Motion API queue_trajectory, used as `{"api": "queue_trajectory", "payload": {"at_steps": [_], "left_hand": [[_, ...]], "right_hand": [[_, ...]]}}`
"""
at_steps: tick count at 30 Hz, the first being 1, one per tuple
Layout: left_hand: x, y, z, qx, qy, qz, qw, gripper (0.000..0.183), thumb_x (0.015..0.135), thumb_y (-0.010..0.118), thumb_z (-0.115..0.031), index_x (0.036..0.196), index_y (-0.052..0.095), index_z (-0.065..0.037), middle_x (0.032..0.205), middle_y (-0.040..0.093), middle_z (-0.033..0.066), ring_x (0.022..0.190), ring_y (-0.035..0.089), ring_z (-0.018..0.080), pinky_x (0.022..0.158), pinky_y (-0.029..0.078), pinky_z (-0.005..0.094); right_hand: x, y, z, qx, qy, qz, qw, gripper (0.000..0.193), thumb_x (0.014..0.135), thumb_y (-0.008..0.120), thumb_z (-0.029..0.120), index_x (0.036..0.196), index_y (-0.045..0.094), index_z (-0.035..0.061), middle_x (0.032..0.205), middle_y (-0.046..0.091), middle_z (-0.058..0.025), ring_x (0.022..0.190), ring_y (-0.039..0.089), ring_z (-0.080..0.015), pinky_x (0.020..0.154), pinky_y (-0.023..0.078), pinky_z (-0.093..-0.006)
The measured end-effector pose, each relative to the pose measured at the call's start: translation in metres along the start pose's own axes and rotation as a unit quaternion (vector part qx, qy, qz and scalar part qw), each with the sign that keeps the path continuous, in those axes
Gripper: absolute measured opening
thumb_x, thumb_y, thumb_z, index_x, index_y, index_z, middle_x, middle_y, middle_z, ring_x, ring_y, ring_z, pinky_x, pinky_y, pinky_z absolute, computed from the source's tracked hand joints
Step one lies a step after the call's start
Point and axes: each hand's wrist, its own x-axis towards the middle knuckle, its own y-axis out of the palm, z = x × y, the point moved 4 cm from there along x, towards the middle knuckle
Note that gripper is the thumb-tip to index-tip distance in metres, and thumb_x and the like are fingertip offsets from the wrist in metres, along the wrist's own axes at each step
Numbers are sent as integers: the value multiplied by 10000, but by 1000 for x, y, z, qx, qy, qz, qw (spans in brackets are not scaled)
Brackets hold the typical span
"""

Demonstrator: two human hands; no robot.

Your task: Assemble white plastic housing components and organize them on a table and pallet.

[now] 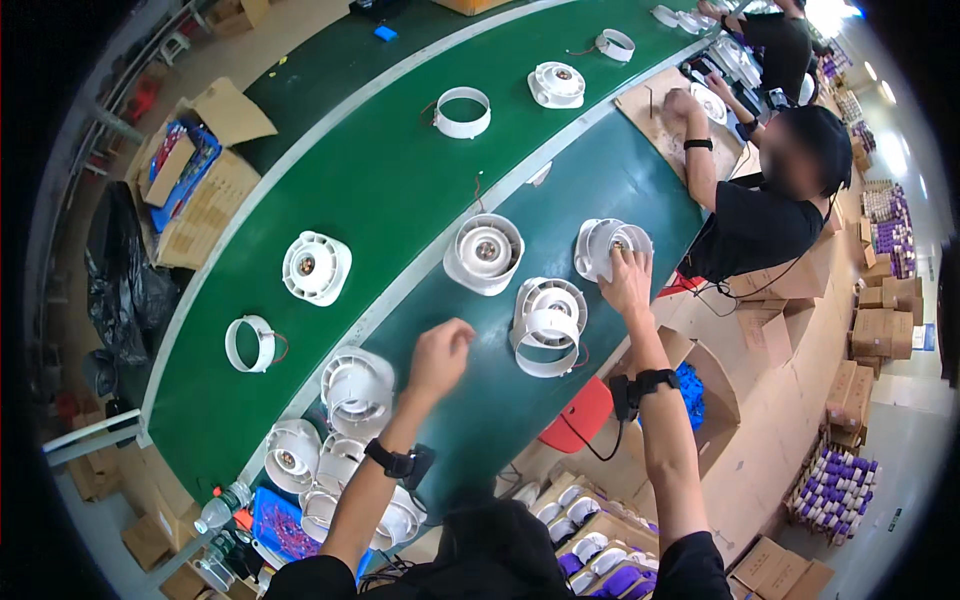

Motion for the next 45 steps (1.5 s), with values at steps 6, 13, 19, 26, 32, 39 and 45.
{"api": "queue_trajectory", "payload": {"at_steps": [6, 13, 19, 26, 32, 39, 45], "left_hand": [[62, 10, 35, 22, -56, -42, 997, 567, 782, 680, -53, 1284, 421, 4, 922, 692, 164, 831, 697, 269, 739, 550, 370], [145, 52, 19, -29, -22, -59, 998, 827, 766, 742, -122, 1391, 226, 44, 847, 705, 194, 791, 707, 327, 758, 553, 420], [194, 82, 8, -37, 9, -24, 999, 826, 788, 708, -125, 1410, 195, 51, 920, 703, 198, 852, 700, 322, 808, 542, 412], [128, 100, 0, -108, -70, 252, 959, 664, 828, 720, -308, 1358, 425, -39, 1176, 618, 237, 1050, 639, 337, 910, 512, 389], [44, 81, 9, 46, -40, 201, 978, 886, 794, 761, -326, 1469, 257, -53, 1413, 402, 253, 1153, 555, 353, 876, 528, 401], [53, 142, 5, 10, -38, 68, 997, 709, 834, 643, -119, 1440, 289, -18, 1291, 449, 308, 1180, 484, 465, 983, 423, 482], [120, 193, -29, 29, -16, 112, 993, 726, 813, 640, -151, 1432, 294, 3, 1249, 456, 332, 1153, 477, 496, 985, 417, 476]], "right_hand": [[-3, -18, 9, 48, 84, -71, 993, 748, 656, 811, 211, 1312, 464, 115, 1346, 445, -182, 1235, 435, -379, 1040, 348, -550], [3, 33, -30, 116, 166, -51, 978, 630, 758, 771, 253, 1272, 491, 21, 1275, 486, -247, 1119, 508, -445, 941, 448, -490], [76, 30, -32, 82, 58, -59, 993, 522, 715, 760, 194, 1182, 555, 85, 1152, 534, -172, 1088, 515, -358, 941, 426, -447], [96, 25, -40, 67, 18, -21, 997, 460, 741, 709, 197, 1168, 564, 103, 1290, 489, -161, 1234, 441, -368, 1030, 365, -498], [18, -2, -6, 226, 86, -126, 962, 457, 806, 636, 89, 1244, 513, 41, 1296, 464, -237, 1217, 442, -399, 1012, 374, -473], [-169, 48, 24, 669, 375, 39, 641, 561, 1002, 492, 262, 1478, 247, 95, 1290, 480, -152, 1053, 566, -202, 774, 557, -320], [-133, 62, -11, 645, 417, -2, 641, 638, 953, 581, 207, 1480, 244, 79, 1247, 484, -148, 993, 575, -188, 692, 579, -303]]}}
